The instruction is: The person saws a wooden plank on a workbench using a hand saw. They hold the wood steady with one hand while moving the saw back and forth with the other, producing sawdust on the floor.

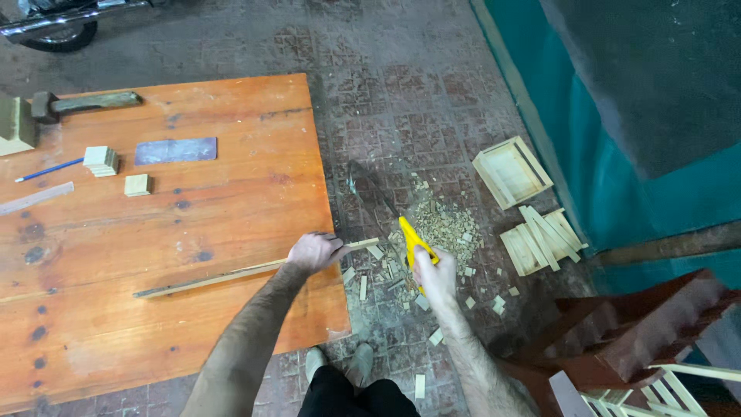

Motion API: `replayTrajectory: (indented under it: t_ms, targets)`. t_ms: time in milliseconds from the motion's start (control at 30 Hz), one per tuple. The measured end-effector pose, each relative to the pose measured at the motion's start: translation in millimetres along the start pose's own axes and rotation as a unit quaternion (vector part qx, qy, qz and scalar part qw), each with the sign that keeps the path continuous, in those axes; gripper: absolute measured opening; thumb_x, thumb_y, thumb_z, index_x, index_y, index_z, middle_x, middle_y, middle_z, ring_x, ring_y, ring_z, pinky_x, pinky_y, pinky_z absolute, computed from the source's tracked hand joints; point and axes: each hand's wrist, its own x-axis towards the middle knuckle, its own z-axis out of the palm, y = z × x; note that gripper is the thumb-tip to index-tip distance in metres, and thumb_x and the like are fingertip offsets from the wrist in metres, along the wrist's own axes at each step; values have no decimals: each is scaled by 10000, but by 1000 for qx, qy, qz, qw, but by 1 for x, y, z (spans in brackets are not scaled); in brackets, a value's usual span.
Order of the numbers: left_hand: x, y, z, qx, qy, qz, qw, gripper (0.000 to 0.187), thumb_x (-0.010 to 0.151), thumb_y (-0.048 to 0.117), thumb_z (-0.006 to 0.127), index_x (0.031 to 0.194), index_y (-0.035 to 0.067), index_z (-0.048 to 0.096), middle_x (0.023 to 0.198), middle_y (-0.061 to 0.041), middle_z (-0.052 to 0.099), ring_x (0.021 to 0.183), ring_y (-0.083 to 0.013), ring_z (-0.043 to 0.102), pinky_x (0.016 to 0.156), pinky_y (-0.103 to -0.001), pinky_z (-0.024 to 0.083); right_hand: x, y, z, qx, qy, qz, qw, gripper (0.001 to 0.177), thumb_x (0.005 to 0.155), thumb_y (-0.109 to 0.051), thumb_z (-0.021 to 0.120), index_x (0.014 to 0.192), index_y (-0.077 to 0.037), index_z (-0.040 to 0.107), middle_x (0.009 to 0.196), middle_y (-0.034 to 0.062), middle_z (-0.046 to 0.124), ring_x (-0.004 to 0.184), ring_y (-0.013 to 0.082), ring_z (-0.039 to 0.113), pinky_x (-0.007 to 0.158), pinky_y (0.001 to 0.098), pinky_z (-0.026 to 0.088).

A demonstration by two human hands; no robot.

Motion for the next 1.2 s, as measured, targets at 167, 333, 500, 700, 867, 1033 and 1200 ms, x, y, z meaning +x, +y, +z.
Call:
replayTrajectory:
  t_ms: [167, 333, 500, 700, 867, 1033, 1200]
  targets:
    - [0, -4, 5, 7, 3, 1, 1000, 304, 962, 443, 604, 754, 223, 570, 682, -3, 614, 705, -230, 712, 662, -378, 572, -9, 4, 8, -11, -10, 2, 1000, 385, 929, -167, 651, 589, -78, 493, 459, 38, 378, 358, 105, 424, 373, 240, 343]
    - [-2, -7, 9, 21, -66, -42, 997, 252, 906, 511, 617, 842, 267, 616, 785, 15, 659, 776, -221, 731, 682, -389, 591, -14, 13, 10, -33, -21, 2, 999, 404, 917, -208, 672, 569, -69, 519, 438, 43, 410, 357, 96, 432, 356, 228, 341]
    - [1, -12, 15, 39, -96, -68, 992, 304, 848, 565, 653, 869, 263, 642, 798, 3, 690, 767, -242, 748, 678, -416, 605, -17, 14, 9, -34, -17, 1, 999, 383, 918, -205, 676, 590, -68, 533, 448, 42, 426, 372, 95, 453, 366, 222, 368]
    - [0, -8, 13, 27, -99, -76, 992, 277, 870, 521, 631, 890, 246, 650, 827, -7, 703, 786, -248, 751, 692, -424, 612, -27, -10, 9, -31, -16, 5, 999, 370, 925, -190, 672, 607, -65, 531, 452, 51, 412, 369, 111, 454, 363, 238, 388]
    - [-4, 8, 7, 60, -67, -57, 994, 267, 897, 490, 612, 873, 226, 642, 803, -2, 684, 754, -231, 740, 652, -404, 609, -12, 29, 3, 5, -19, -25, 999, 373, 947, -151, 629, 605, -91, 493, 456, 26, 370, 372, 100, 418, 376, 222, 354]
    - [-3, -10, 15, 75, 9, -24, 997, 338, 978, 553, 502, 890, 235, 577, 745, -4, 625, 693, -215, 714, 614, -388, 590, -12, 33, 11, 29, -33, -83, 996, 449, 984, -150, 591, 562, -87, 453, 433, 31, 366, 370, 126, 398, 395, 235, 339]
    - [7, -27, 23, 110, 48, 6, 993, 426, 840, 616, 666, 914, 205, 578, 882, 29, 573, 907, -173, 647, 756, -325, 546, -8, 53, 22, 68, -43, -108, 991, 468, 1004, -175, 587, 565, -90, 452, 465, 17, 363, 407, 129, 403, 438, 245, 367]
